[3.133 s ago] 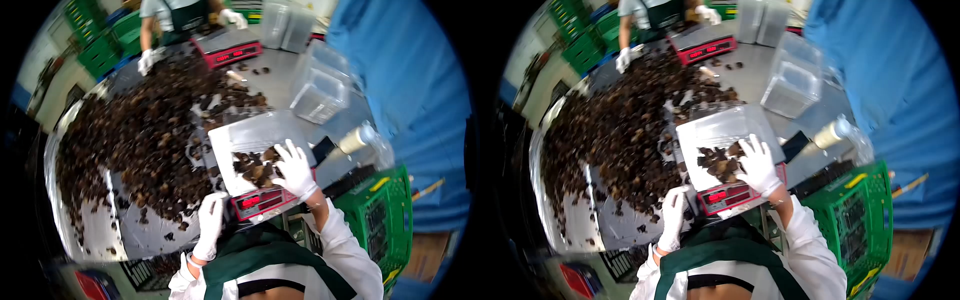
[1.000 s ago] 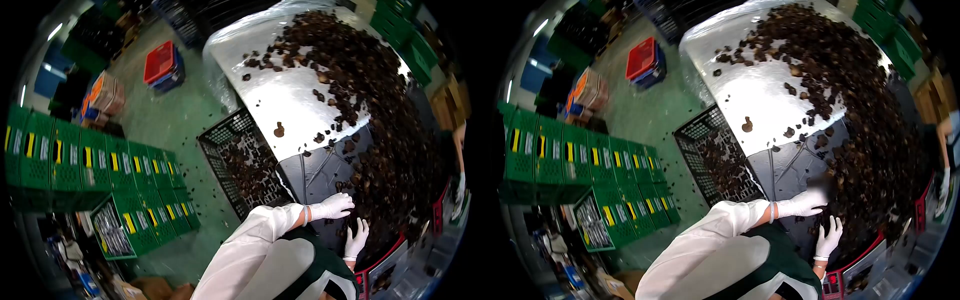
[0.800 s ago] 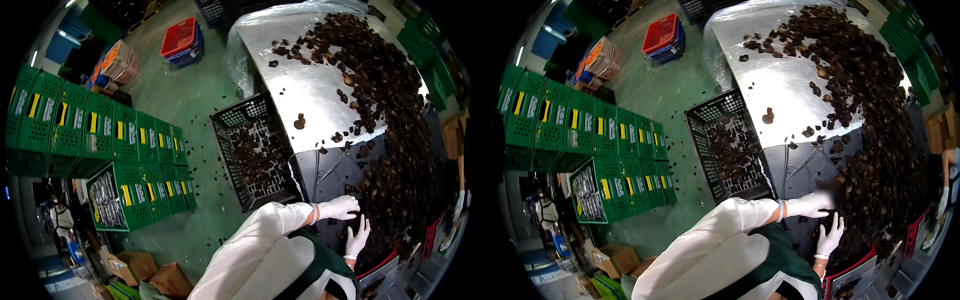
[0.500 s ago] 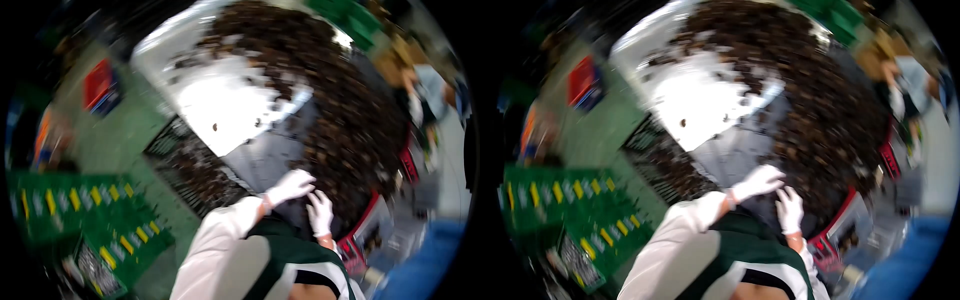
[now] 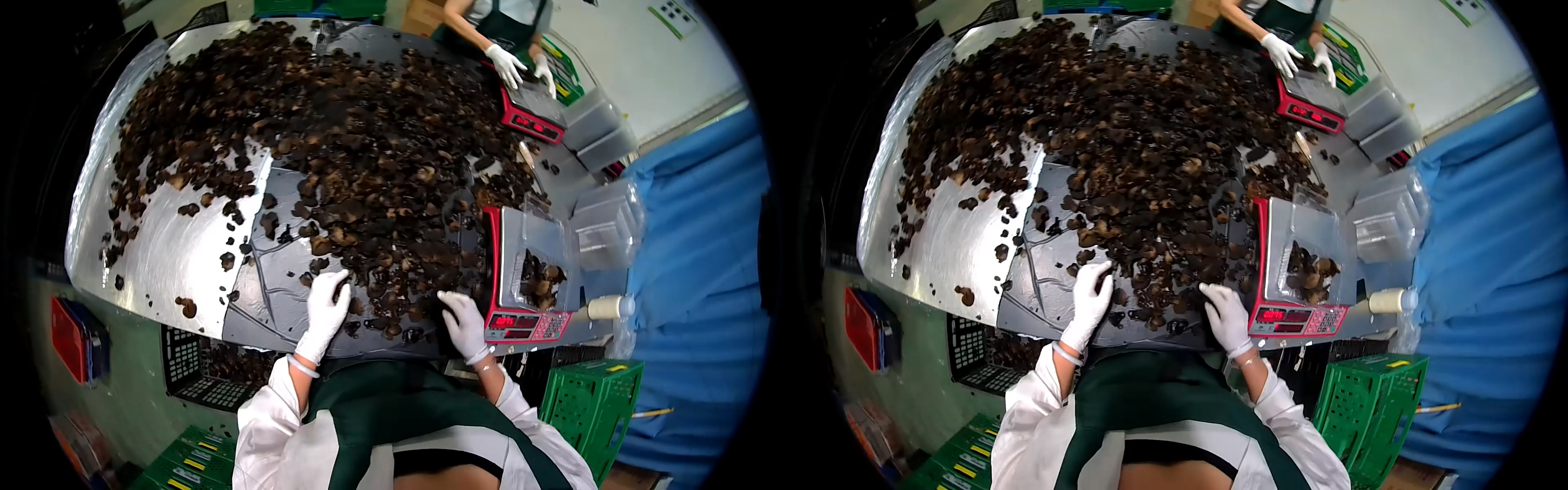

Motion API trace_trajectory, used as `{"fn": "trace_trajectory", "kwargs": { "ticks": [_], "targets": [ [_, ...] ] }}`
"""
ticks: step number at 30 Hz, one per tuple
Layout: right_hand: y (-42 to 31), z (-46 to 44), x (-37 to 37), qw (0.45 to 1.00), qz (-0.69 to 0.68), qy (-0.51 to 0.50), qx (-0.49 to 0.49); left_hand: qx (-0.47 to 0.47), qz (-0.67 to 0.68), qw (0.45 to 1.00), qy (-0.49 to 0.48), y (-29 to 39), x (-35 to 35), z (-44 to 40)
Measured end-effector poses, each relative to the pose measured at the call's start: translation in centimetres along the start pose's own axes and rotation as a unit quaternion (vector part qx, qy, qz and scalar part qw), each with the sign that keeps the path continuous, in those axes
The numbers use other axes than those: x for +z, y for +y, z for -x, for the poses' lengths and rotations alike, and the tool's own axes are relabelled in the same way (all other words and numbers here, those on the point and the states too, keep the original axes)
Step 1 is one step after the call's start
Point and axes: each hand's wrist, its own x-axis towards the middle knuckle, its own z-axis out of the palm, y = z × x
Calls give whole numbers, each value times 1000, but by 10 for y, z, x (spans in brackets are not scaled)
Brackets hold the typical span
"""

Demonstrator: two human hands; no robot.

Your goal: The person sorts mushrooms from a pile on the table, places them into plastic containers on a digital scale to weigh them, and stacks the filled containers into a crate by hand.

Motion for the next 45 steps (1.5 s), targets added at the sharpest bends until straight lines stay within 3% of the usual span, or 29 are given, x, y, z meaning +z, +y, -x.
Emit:
{"fn": "trace_trajectory", "kwargs": {
  "ticks": [7, 11, 13, 15, 17, 21, 23, 25, 29, 31, 33, 39, 41, 43, 45],
  "targets": [
    [22, -48, 16, 998, 65, -21, 12, -15, -60, 998, 27, 17, -35, 19],
    [20, -17, 21, 999, 19, -6, -44, -128, -85, 979, 135, 12, -90, 42],
    [18, 2, 17, 997, 30, -23, -66, -121, -271, 944, 142, -7, -120, 67],
    [21, 13, 7, 995, 40, -87, -40, -78, -353, 922, 141, 0, -130, 74],
    [16, 8, -6, 997, 27, -59, -33, -7, -367, 925, 99, 24, -119, 65],
    [2, -18, -2, 991, 49, -17, -121, 49, -207, 976, -39, 57, -62, 37],
    [-3, -23, 17, 991, 44, -46, -114, 88, -165, 977, -106, 47, -29, 34],
    [1, -24, 35, 978, 135, -122, -101, 117, -237, 951, -164, 56, -7, 22],
    [14, -26, 36, 986, 125, -65, -92, 141, -283, 916, -247, 43, 14, 11],
    [22, -26, 31, 996, 38, -58, -49, 162, -280, 915, -239, 42, 15, 6],
    [23, -24, 24, 995, 22, -77, -57, 84, -220, 938, -254, 44, 15, 3],
    [13, -15, 28, 981, 142, -94, -87, 77, -167, 965, -188, 43, 22, 10],
    [8, -15, 23, 994, 81, -32, -61, 67, -88, 986, -123, 41, 12, 7],
    [-5, -17, 18, 999, -6, 22, -32, 52, -105, 993, -28, 50, -19, 1],
    [-33, -24, 18, 972, -213, -103, -11, -35, -135, 990, 12, 43, -60, 5]
  ]
}}
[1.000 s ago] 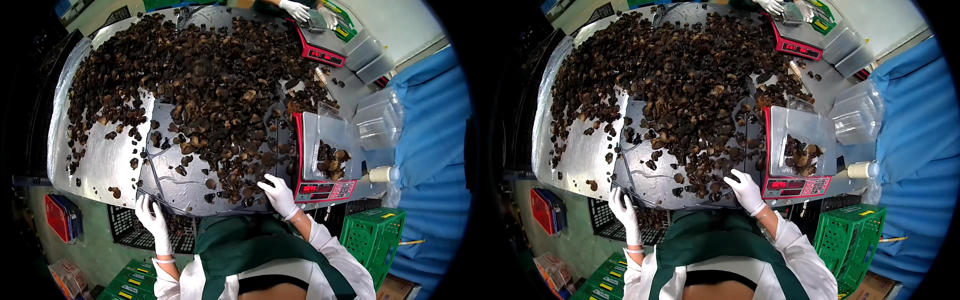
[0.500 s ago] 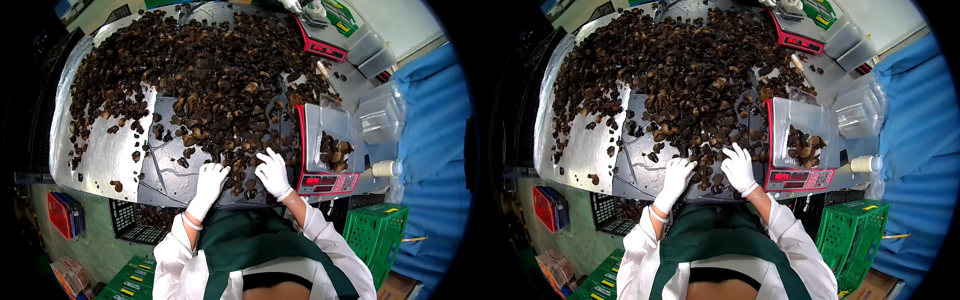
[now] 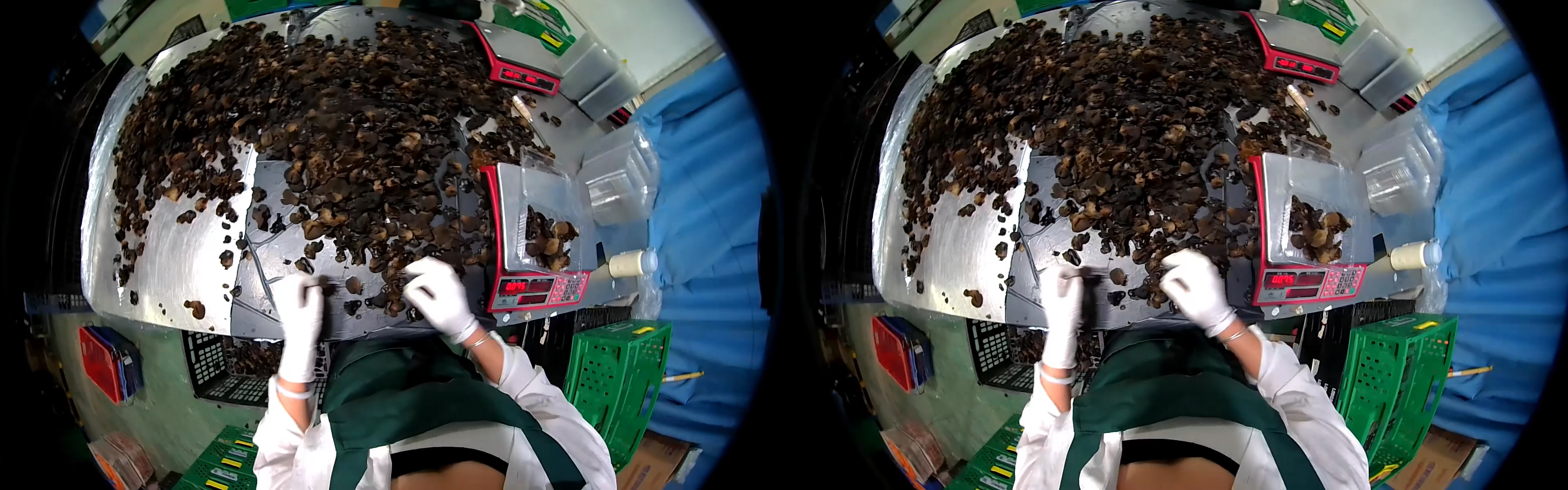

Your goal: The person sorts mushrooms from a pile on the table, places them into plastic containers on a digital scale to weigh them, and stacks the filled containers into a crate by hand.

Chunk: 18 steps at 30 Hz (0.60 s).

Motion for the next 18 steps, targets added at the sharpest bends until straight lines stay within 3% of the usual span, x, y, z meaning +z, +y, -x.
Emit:
{"fn": "trace_trajectory", "kwargs": {
  "ticks": [2, 3, 4, 5, 6, 9, 12, 18],
  "targets": [
    [-36, 5, 31, 985, -107, -118, -60, -115, 31, 992, 47, -19, -38, 3],
    [-50, 7, 37, 981, -66, -143, -109, -169, 29, 983, 61, -72, -46, 19],
    [-57, 7, 40, 973, -24, -170, -157, -151, -66, 982, 89, -70, -63, 19],
    [-49, -1, 40, 965, 93, -151, -191, -59, -191, 976, 87, -87, -80, 23],
    [-42, -14, 24, 974, 115, -121, -154, -61, -242, 965, 75, -89, -91, 27],
    [17, -25, -18, 956, 285, 66, 2, -6, -250, 964, 93, -72, -85, 29],
    [47, -18, -40, 909, 400, 5, 114, 78, -184, 980, 25, -29, -53, 24],
    [59, 36, -30, 969, 239, 20, 58, 204, -23, 971, -122, 28, 21, 23]
  ]
}}
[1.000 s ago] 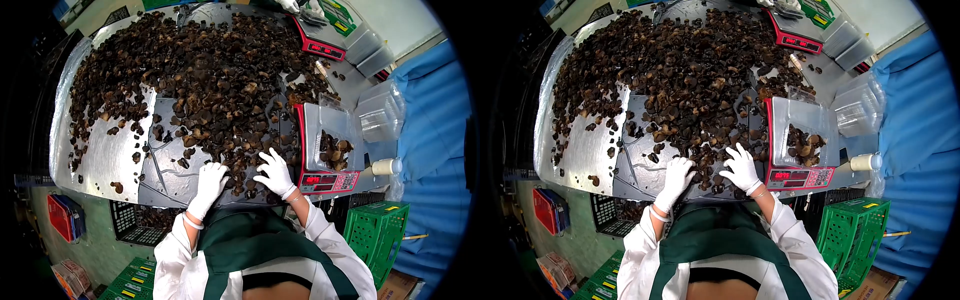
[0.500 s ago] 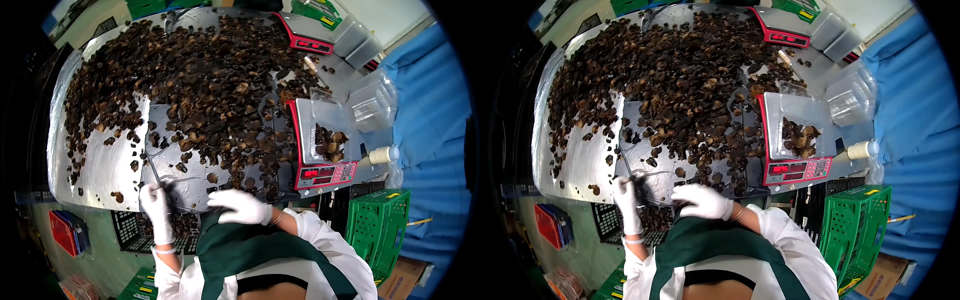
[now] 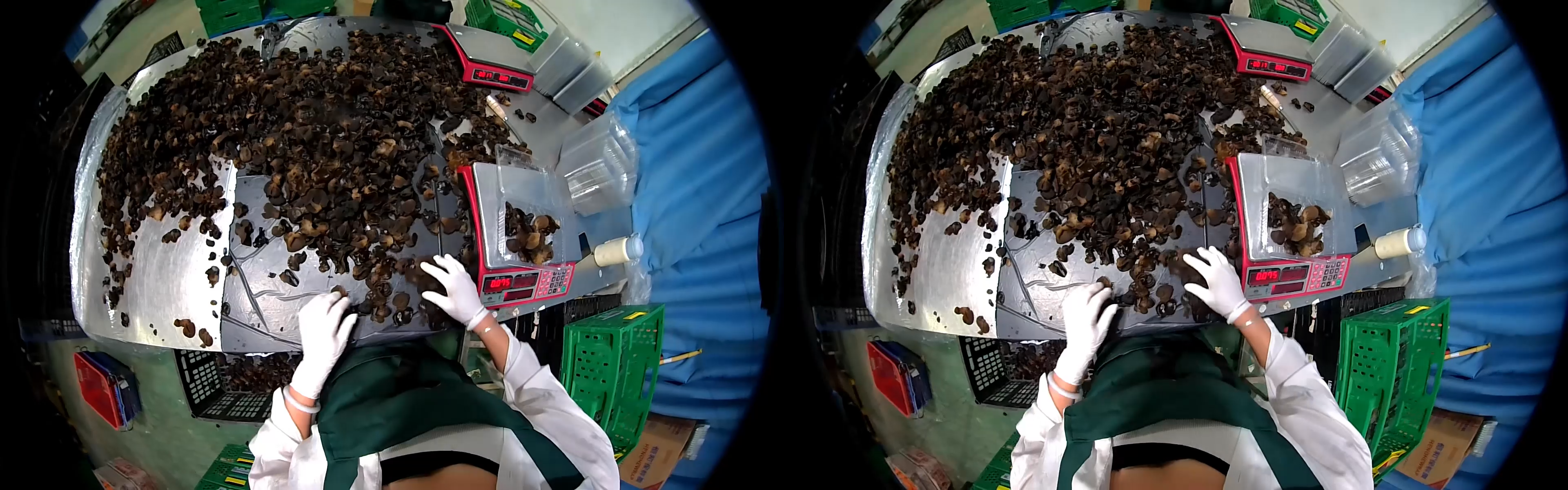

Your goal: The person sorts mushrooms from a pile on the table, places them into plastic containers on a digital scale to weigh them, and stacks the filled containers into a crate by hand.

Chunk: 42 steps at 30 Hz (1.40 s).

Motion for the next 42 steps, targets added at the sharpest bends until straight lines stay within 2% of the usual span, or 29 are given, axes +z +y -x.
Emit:
{"fn": "trace_trajectory", "kwargs": {
  "ticks": [2, 5, 6, 8, 12, 14, 16, 18, 20, 21, 22, 24, 25, 26, 28, 29, 30, 32, 33, 34, 36, 38, 40, 42],
  "targets": [
    [-4, 6, 1, 1000, -23, 14, 13, 17, -1, 1000, -23, 6, 19, -8],
    [0, -1, 8, 983, -160, 92, 15, 44, 18, 997, -58, 18, 37, -28],
    [0, -7, 10, 982, -151, 115, 9, 46, 32, 996, -70, 21, 42, -35],
    [0, -13, 13, 965, -217, 139, 55, 32, 73, 994, -78, 23, 56, -42],
    [-6, -17, 7, 954, -251, 138, 88, -12, 109, 991, -82, 38, 62, -55],
    [-9, -19, 10, 846, -482, 178, 143, -69, 183, 979, -64, 41, 66, -56],
    [-23, -21, -9, 837, -495, 180, 150, -72, 198, 975, -65, 44, 65, -59],
    [-29, -21, -19, 790, -546, 117, 252, -159, 303, 935, -92, 54, 59, -64],
    [-44, -16, -17, 796, -564, 139, 168, -271, 429, 849, -149, 62, 48, -67],
    [-45, -10, -9, 846, -507, 130, 106, -286, 439, 837, -159, 57, 51, -60],
    [-49, -3, -4, 861, -489, 77, 114, -301, 449, 824, -169, 54, 51, -53],
    [-56, 5, -7, 877, -473, 59, 68, -316, 446, 817, -184, 50, 37, -37],
    [-54, 5, -13, 883, -456, 90, 59, -331, 443, 810, -198, 47, 30, -29],
    [-43, 2, -20, 914, -382, 125, 54, -332, 424, 817, -203, 41, 24, -19],
    [-24, -7, -29, 927, -320, 146, 129, -339, 432, 813, -195, 27, 11, -2],
    [-15, -13, -29, 952, -249, 158, 80, -344, 449, 806, -175, 20, 7, 6],
    [-9, -20, -23, 951, -250, 160, 84, -347, 466, 799, -156, 14, 4, 10],
    [-3, -33, -5, 985, -73, 148, -48, -378, 487, 775, -138, 7, 1, 13],
    [-5, -37, 3, 996, 27, 76, -27, -381, 499, 767, -135, 7, 0, 11],
    [-4, -40, 10, 994, 31, 94, -51, -384, 510, 759, -132, 7, -3, 9],
    [6, -46, 18, 998, 12, 65, -22, -383, 511, 758, -129, 14, -13, 3],
    [14, -48, 12, 989, -116, 93, -5, -385, 514, 757, -120, 14, -18, 3],
    [16, -44, 1, 968, -223, 61, 92, -367, 502, 770, -141, 9, -19, 12],
    [15, -44, -8, 933, -329, 52, 134, -371, 489, 776, -145, 5, -16, 20]
  ]
}}
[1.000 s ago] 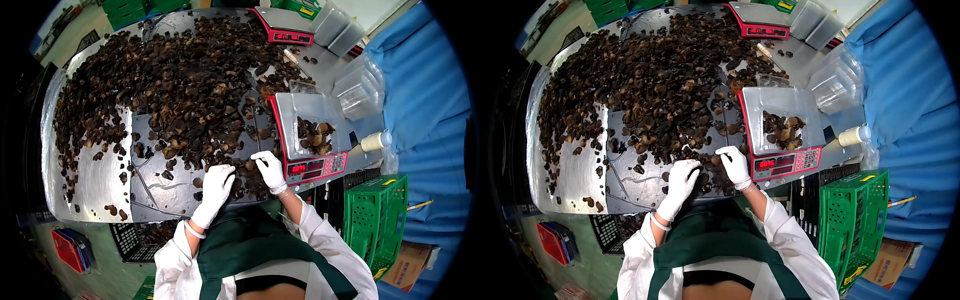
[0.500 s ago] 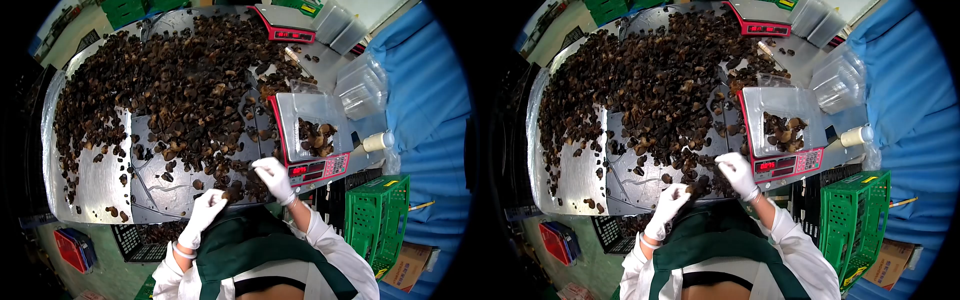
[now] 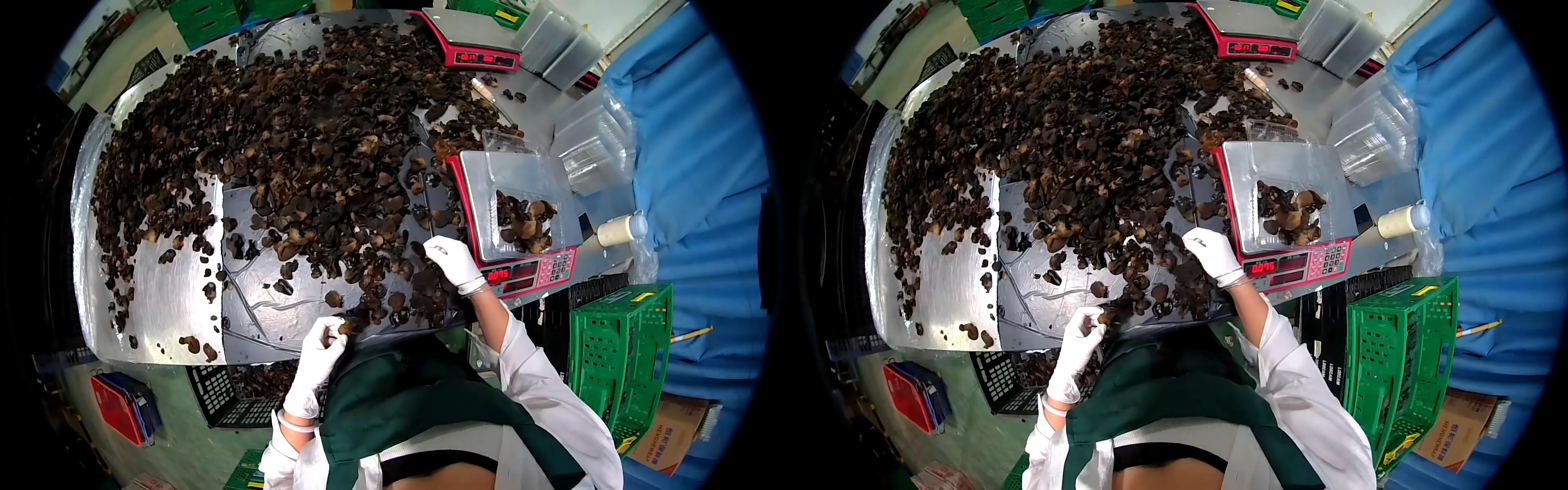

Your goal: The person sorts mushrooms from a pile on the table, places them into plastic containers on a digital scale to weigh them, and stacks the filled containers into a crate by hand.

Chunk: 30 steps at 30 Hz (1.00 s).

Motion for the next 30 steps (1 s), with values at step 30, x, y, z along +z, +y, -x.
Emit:
{"fn": "trace_trajectory", "kwargs": {
  "ticks": [30],
  "targets": [
    [2, 41, 39, 982, -174, 70, 1, 268, -245, 932, 17, -10, 44, -84]
  ]
}}
